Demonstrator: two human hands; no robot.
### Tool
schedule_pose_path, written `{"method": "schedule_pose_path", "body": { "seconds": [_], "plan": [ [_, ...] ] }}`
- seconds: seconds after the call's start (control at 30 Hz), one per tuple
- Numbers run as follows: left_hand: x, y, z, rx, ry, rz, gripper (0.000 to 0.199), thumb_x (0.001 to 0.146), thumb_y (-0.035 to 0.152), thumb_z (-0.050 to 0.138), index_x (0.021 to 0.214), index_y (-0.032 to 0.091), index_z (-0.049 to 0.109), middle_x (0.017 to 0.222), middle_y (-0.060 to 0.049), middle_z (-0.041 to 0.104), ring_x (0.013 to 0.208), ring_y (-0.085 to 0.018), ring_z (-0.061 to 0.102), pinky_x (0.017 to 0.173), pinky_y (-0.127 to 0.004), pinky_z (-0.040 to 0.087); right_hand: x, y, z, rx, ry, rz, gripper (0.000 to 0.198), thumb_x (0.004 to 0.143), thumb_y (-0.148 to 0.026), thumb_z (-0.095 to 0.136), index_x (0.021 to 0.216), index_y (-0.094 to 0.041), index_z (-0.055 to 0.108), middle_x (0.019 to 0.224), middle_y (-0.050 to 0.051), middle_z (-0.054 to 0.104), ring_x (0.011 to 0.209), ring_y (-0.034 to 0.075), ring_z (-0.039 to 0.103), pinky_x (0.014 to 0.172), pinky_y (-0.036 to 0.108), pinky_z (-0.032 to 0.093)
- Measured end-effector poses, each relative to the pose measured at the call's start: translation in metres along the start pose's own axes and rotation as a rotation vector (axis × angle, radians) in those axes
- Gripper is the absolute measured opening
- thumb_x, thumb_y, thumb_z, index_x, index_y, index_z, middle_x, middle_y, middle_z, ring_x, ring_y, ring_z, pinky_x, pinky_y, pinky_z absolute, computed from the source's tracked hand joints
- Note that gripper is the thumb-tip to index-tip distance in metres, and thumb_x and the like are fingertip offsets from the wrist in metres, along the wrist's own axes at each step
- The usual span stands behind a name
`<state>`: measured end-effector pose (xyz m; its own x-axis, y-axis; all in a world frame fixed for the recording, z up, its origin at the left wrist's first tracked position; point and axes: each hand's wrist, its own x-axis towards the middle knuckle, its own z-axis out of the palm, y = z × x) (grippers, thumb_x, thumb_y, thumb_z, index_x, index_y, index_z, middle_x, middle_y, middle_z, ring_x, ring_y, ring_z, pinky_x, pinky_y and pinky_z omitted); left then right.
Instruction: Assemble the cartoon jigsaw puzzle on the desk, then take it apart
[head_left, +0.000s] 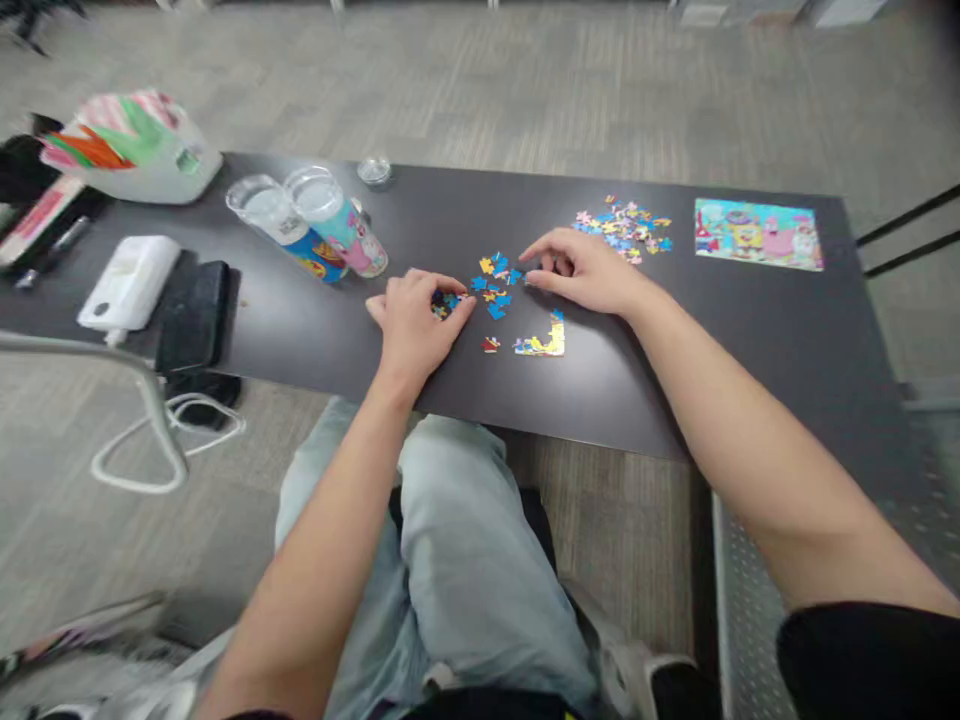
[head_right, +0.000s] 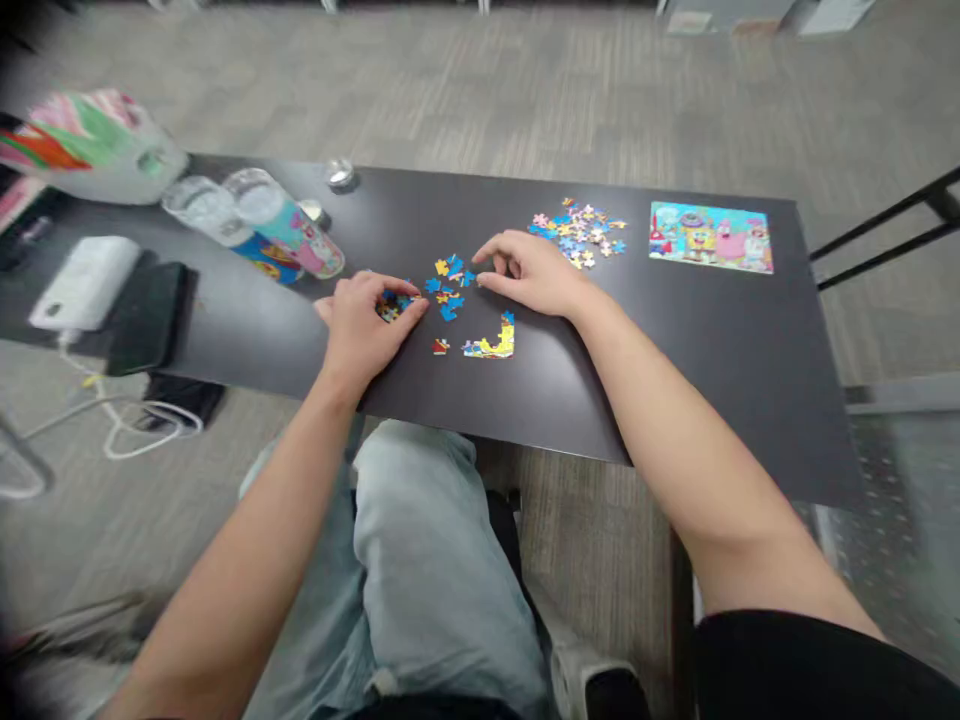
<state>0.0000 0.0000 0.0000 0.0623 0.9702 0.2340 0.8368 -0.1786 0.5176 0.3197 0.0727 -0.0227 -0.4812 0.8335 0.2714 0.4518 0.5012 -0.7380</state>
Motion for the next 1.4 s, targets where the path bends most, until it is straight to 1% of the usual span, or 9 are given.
{"method": "schedule_pose_path", "body": {
  "seconds": [0.13,0.33,0.47,0.6,0.73,0.87,1.07,1.27,1.4],
  "plan": [
    [-0.002,-0.006,0.004,-0.061,0.043,0.031,0.015,0.104,0.029,0.096,0.116,0.033,0.089,0.131,-0.006,0.094,0.137,-0.043,0.077,0.124,-0.073,0.045,-0.001,0.005,0.002,0.006,0.005,-0.007,0.023,0.110,-0.042,0.089,0.131,-0.032,0.089,0.096,0.001,0.068,0.079,0.025,0.055,0.083,0.047,0.052],
    [0.001,-0.017,0.010,-0.334,0.069,0.194,0.025,0.111,0.027,0.084,0.135,0.032,0.088,0.113,-0.003,0.085,0.098,-0.026,0.074,0.104,-0.051,0.061,0.000,0.007,0.002,0.014,0.011,0.026,0.028,0.110,-0.051,0.093,0.131,-0.034,0.087,0.096,0.001,0.069,0.078,0.025,0.056,0.080,0.047,0.054],
    [-0.006,-0.014,0.007,-0.418,0.126,0.317,0.016,0.118,0.034,0.077,0.123,0.031,0.092,0.114,-0.005,0.082,0.101,-0.024,0.074,0.099,-0.043,0.064,0.001,0.006,0.001,0.012,0.015,0.048,0.030,0.108,-0.053,0.095,0.130,-0.035,0.090,0.094,0.000,0.067,0.075,0.024,0.052,0.076,0.045,0.051],
    [-0.021,-0.013,0.007,-0.547,0.076,0.233,0.018,0.114,0.049,0.088,0.113,0.031,0.091,0.115,-0.005,0.088,0.101,-0.023,0.077,0.099,-0.042,0.067,0.001,0.008,0.002,0.015,0.031,0.041,0.030,0.106,-0.053,0.096,0.129,-0.034,0.090,0.093,-0.001,0.065,0.074,0.023,0.050,0.076,0.044,0.049],
    [-0.031,-0.017,0.014,-0.751,0.051,0.033,0.051,0.097,0.076,0.105,0.109,0.030,0.086,0.110,-0.005,0.089,0.098,-0.023,0.082,0.098,-0.042,0.070,0.001,0.011,0.003,0.022,0.036,0.024,0.029,0.107,-0.052,0.096,0.128,-0.034,0.088,0.092,-0.001,0.066,0.075,0.023,0.050,0.076,0.043,0.049],
    [-0.033,-0.016,0.015,-0.844,0.060,-0.014,0.068,0.088,0.089,0.109,0.112,0.031,0.085,0.112,-0.006,0.090,0.103,-0.025,0.086,0.100,-0.043,0.073,0.001,0.013,0.004,0.021,0.039,0.050,0.030,0.107,-0.052,0.096,0.129,-0.034,0.089,0.090,-0.001,0.066,0.076,0.023,0.050,0.075,0.043,0.049],
    [-0.031,-0.017,0.012,-0.797,0.062,0.016,0.065,0.094,0.086,0.106,0.126,0.031,0.094,0.117,-0.007,0.093,0.106,-0.026,0.086,0.089,-0.039,0.070,0.002,0.016,0.006,0.034,0.052,0.026,0.029,0.106,-0.049,0.095,0.128,-0.031,0.090,0.089,-0.001,0.065,0.076,0.022,0.050,0.076,0.041,0.048],
    [-0.033,-0.019,0.013,-0.801,0.040,0.057,0.059,0.098,0.081,0.106,0.131,0.033,0.095,0.120,-0.007,0.091,0.107,-0.025,0.087,0.098,-0.041,0.072,0.002,0.017,0.006,0.041,0.055,0.016,0.034,0.107,-0.054,0.095,0.130,-0.029,0.090,0.092,0.000,0.065,0.077,0.022,0.051,0.076,0.040,0.049],
    [-0.039,-0.006,0.007,-0.773,0.008,0.107,0.048,0.108,0.074,0.099,0.132,0.033,0.095,0.122,-0.006,0.092,0.103,-0.023,0.086,0.096,-0.040,0.071,0.001,0.015,0.005,0.028,0.054,0.026,0.033,0.109,-0.054,0.096,0.130,-0.030,0.088,0.092,0.000,0.067,0.076,0.022,0.051,0.076,0.040,0.050]
  ]
}}
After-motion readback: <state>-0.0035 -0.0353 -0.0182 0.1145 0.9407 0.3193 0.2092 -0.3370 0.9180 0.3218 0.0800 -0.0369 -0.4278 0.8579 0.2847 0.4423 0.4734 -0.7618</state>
